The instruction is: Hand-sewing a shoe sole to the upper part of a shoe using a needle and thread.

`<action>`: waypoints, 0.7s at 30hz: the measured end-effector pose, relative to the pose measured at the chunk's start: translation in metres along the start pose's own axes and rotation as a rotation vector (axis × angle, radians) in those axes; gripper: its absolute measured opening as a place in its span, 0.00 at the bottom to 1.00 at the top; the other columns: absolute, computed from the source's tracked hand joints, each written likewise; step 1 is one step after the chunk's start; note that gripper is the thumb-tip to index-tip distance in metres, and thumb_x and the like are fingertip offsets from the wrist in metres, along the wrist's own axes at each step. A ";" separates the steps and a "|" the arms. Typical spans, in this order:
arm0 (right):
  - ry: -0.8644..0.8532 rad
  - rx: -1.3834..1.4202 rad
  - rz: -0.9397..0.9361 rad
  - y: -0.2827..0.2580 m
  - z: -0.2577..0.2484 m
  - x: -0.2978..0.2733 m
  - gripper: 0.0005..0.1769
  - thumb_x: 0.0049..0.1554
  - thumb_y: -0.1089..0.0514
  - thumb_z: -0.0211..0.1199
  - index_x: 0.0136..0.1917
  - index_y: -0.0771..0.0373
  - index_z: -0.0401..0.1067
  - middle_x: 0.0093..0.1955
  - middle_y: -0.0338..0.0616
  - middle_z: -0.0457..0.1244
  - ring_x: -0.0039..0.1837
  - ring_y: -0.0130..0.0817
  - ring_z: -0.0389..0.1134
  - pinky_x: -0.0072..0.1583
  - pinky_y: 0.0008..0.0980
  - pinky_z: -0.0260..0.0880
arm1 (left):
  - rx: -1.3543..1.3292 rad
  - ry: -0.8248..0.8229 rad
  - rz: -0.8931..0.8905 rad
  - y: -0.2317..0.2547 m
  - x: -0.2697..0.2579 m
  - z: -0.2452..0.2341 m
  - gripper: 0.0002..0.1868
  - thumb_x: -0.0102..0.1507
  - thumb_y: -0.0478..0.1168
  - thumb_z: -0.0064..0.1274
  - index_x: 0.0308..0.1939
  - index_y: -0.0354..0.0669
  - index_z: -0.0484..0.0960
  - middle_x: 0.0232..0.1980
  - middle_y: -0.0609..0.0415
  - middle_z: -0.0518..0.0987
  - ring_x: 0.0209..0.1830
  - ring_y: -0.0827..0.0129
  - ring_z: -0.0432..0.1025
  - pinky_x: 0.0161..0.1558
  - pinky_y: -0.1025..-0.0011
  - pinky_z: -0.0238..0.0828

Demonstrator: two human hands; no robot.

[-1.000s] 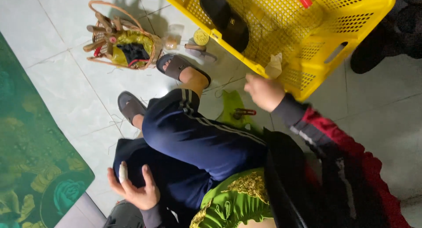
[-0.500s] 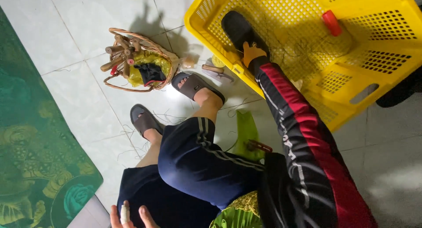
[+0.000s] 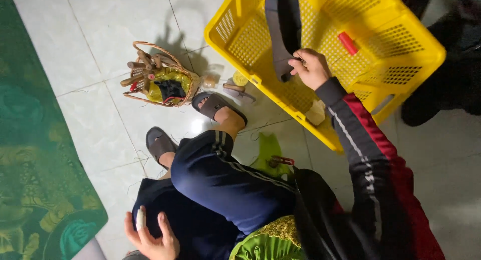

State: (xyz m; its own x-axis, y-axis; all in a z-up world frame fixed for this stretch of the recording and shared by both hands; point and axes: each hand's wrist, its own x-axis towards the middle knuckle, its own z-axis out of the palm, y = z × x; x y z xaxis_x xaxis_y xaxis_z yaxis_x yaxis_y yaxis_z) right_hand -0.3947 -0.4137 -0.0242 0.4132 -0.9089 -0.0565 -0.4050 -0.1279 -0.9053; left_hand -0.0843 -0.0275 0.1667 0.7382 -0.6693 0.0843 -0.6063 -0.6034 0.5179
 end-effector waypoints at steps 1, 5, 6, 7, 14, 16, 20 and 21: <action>0.002 -0.007 -0.024 -0.031 -0.007 -0.004 0.09 0.56 0.70 0.59 0.49 0.78 0.66 0.47 0.53 0.62 0.34 0.39 0.68 0.36 0.27 0.66 | -0.014 0.020 0.001 0.003 0.000 -0.001 0.21 0.60 0.30 0.52 0.57 0.26 0.70 0.69 0.32 0.57 0.67 0.43 0.58 0.63 0.59 0.57; 0.071 0.040 -0.345 -0.139 -0.022 -0.027 0.05 0.55 0.77 0.58 0.46 0.77 0.65 0.42 0.50 0.60 0.39 0.40 0.70 0.36 0.25 0.63 | -0.096 0.118 0.097 0.015 -0.008 0.000 0.27 0.59 0.31 0.52 0.60 0.22 0.63 0.66 0.30 0.58 0.66 0.39 0.56 0.66 0.53 0.52; 0.036 0.090 -0.387 -0.162 -0.022 -0.036 0.06 0.55 0.77 0.57 0.45 0.75 0.63 0.39 0.48 0.59 0.40 0.39 0.71 0.34 0.23 0.59 | -0.113 0.175 0.130 0.018 -0.014 0.000 0.27 0.59 0.30 0.51 0.60 0.21 0.62 0.65 0.29 0.58 0.66 0.38 0.57 0.66 0.52 0.54; 0.022 0.092 -0.414 -0.187 -0.020 -0.042 0.06 0.55 0.77 0.57 0.45 0.75 0.63 0.39 0.48 0.59 0.40 0.39 0.71 0.34 0.23 0.59 | -0.116 0.204 0.121 0.026 -0.018 0.002 0.27 0.59 0.30 0.51 0.60 0.21 0.62 0.65 0.29 0.58 0.66 0.38 0.57 0.66 0.52 0.54; -0.125 0.181 -0.928 -0.315 0.018 -0.092 0.06 0.54 0.71 0.61 0.36 0.70 0.66 0.33 0.49 0.62 0.32 0.37 0.62 0.39 0.31 0.67 | -0.407 0.299 0.485 0.073 -0.053 0.000 0.31 0.51 0.31 0.60 0.57 0.32 0.68 0.62 0.33 0.65 0.63 0.37 0.62 0.63 0.48 0.58; -0.136 0.213 -1.045 -0.327 0.030 -0.105 0.10 0.54 0.66 0.64 0.32 0.69 0.69 0.29 0.49 0.60 0.28 0.38 0.61 0.36 0.33 0.66 | -0.491 0.387 0.609 0.079 -0.054 -0.008 0.34 0.52 0.33 0.63 0.60 0.33 0.67 0.61 0.30 0.66 0.62 0.29 0.61 0.59 0.40 0.59; -0.466 0.533 -0.851 -0.326 0.037 -0.144 0.07 0.53 0.69 0.60 0.33 0.69 0.67 0.28 0.49 0.63 0.27 0.34 0.62 0.34 0.29 0.67 | -0.649 0.364 0.627 0.087 -0.065 -0.037 0.42 0.54 0.40 0.65 0.66 0.33 0.60 0.67 0.30 0.59 0.69 0.34 0.55 0.65 0.45 0.54; -0.567 0.591 -0.710 -0.323 0.036 -0.154 0.05 0.54 0.69 0.58 0.36 0.69 0.67 0.27 0.49 0.62 0.26 0.31 0.62 0.33 0.25 0.66 | -0.667 0.331 0.625 0.086 -0.070 -0.042 0.45 0.53 0.43 0.67 0.67 0.32 0.58 0.68 0.29 0.57 0.69 0.34 0.54 0.66 0.45 0.54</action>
State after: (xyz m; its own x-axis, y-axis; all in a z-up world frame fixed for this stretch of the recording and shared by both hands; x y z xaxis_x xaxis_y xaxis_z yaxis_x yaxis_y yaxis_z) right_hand -0.2978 -0.2185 0.2620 0.7767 -0.3672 0.5118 0.4702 -0.2026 -0.8590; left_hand -0.1751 -0.0145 0.2409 0.4474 -0.5684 0.6905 -0.7002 0.2577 0.6658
